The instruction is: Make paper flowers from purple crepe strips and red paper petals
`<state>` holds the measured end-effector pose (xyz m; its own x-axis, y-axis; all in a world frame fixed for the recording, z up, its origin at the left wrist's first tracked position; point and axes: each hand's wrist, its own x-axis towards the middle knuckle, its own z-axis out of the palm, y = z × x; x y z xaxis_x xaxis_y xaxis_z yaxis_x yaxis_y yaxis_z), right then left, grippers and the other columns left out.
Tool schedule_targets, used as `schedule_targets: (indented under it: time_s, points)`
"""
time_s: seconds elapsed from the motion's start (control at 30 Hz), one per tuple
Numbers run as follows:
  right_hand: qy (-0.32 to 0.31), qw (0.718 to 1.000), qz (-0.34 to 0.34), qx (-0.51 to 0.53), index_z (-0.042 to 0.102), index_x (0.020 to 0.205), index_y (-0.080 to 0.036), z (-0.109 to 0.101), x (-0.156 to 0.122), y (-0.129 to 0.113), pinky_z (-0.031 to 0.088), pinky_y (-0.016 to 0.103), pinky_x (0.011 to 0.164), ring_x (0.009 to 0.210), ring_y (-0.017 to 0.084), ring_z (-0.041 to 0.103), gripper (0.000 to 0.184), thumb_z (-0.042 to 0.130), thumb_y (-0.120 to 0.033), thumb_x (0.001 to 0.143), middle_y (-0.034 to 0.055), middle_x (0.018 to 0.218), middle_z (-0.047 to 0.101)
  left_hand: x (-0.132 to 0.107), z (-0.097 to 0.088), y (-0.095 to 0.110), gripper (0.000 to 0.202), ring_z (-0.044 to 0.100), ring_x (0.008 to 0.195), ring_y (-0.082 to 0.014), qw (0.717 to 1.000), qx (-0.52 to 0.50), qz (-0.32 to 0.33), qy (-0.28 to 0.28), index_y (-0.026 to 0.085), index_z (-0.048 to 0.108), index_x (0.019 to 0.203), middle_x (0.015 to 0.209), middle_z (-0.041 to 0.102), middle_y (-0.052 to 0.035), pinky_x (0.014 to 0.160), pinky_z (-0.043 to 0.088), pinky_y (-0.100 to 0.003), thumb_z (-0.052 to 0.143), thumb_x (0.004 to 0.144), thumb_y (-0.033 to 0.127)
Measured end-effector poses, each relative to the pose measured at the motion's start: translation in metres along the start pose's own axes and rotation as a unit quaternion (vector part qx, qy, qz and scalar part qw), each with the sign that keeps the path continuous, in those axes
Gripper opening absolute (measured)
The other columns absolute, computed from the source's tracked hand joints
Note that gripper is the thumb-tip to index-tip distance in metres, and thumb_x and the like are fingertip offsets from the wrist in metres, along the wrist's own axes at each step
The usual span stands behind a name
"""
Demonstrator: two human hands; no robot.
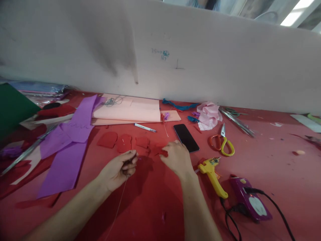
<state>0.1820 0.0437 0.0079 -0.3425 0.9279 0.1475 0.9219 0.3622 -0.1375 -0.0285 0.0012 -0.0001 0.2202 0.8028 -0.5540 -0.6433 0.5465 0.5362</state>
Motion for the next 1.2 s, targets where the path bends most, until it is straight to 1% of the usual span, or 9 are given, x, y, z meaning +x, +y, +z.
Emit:
schedule_targets:
  time_s: [0.07,0.17,0.4,0.5,0.6,0.73,0.93,1.03,1.2]
  points:
    - [0.006,0.999,0.017,-0.034,0.075,0.082,-0.023,0.002,-0.001,-0.010,0.045,0.036,0.075,0.086,0.026,0.061,0.015,0.067,-0.033,0.075,0.0071,0.083,0.072,0.000,0.000,0.002,0.017,0.024,0.039,-0.0006,1.000,0.001,0.002,0.004,0.014,0.051,0.068,0.057,0.051,0.0030,0.039,0.017,-0.016,0.061,0.081,0.017]
    - [0.039,0.997,0.060,-0.011,0.073,0.075,-0.023,0.007,0.000,-0.018,0.043,0.034,0.071,0.082,0.024,0.061,0.011,0.062,-0.024,0.076,0.0070,0.078,0.071,-0.001,0.000,0.004,0.017,0.024,0.039,-0.0007,1.000,0.001,0.004,0.011,0.014,0.051,0.068,0.057,0.051,0.0026,0.039,0.017,-0.016,0.059,0.082,0.016]
    - [0.105,0.978,0.170,0.060,0.072,0.082,-0.022,0.002,0.004,0.009,0.044,0.028,0.063,0.075,0.020,0.064,0.018,0.054,-0.025,0.081,0.0035,0.078,0.072,-0.003,0.001,0.006,0.019,0.024,0.039,-0.0007,1.000,-0.002,0.004,0.006,0.014,0.050,0.068,0.057,0.050,0.0029,0.039,0.017,-0.016,0.056,0.085,0.016]
    - [0.168,0.968,0.170,0.080,0.072,0.086,-0.020,0.000,0.004,0.013,0.045,0.029,0.069,0.078,0.021,0.064,0.020,0.054,-0.027,0.082,0.0044,0.082,0.073,-0.002,0.000,0.006,0.018,0.024,0.039,-0.0006,1.000,-0.002,0.005,0.004,0.013,0.050,0.068,0.057,0.050,0.0030,0.039,0.018,-0.016,0.056,0.085,0.016]
    - [0.219,0.969,0.105,0.042,0.072,0.083,-0.020,0.002,0.003,0.002,0.044,0.031,0.075,0.083,0.022,0.062,0.019,0.053,-0.025,0.084,0.0062,0.086,0.074,-0.002,0.000,0.007,0.017,0.024,0.039,-0.0005,1.000,-0.002,0.007,-0.002,0.013,0.052,0.068,0.057,0.050,0.0027,0.039,0.018,-0.015,0.056,0.085,0.016]
    - [0.132,0.991,0.000,-0.032,0.070,0.081,-0.021,0.007,0.002,-0.016,0.041,0.030,0.075,0.084,0.021,0.060,0.021,0.051,-0.021,0.089,0.0048,0.085,0.073,-0.001,-0.001,0.008,0.015,0.023,0.039,-0.0004,1.000,-0.003,0.008,0.001,0.012,0.055,0.069,0.058,0.050,0.0026,0.039,0.017,-0.015,0.058,0.083,0.016]
    - [0.030,0.997,-0.018,-0.074,0.070,0.082,-0.022,0.016,0.002,-0.032,0.040,0.031,0.068,0.084,0.023,0.059,0.021,0.053,-0.031,0.090,0.0054,0.083,0.071,-0.002,-0.001,0.008,0.014,0.024,0.039,-0.0004,1.000,-0.006,0.008,0.000,0.012,0.055,0.069,0.058,0.050,0.0025,0.039,0.018,-0.015,0.058,0.082,0.015]
    - [0.022,0.996,-0.006,-0.091,0.070,0.085,-0.022,0.019,0.002,-0.040,0.041,0.033,0.068,0.085,0.025,0.060,0.021,0.057,-0.038,0.087,0.0073,0.086,0.070,-0.002,-0.002,0.008,0.013,0.024,0.039,-0.0004,1.000,-0.006,0.009,0.000,0.012,0.056,0.070,0.058,0.050,0.0027,0.039,0.018,-0.015,0.058,0.082,0.015]
    - [0.049,0.995,0.006,-0.089,0.069,0.079,-0.021,0.024,0.004,-0.044,0.041,0.033,0.070,0.084,0.024,0.060,0.016,0.054,-0.021,0.085,0.0071,0.080,0.069,-0.002,-0.001,0.008,0.013,0.024,0.039,-0.0002,1.000,-0.006,0.010,0.010,0.011,0.057,0.072,0.059,0.050,0.0028,0.039,0.018,-0.015,0.056,0.084,0.016]
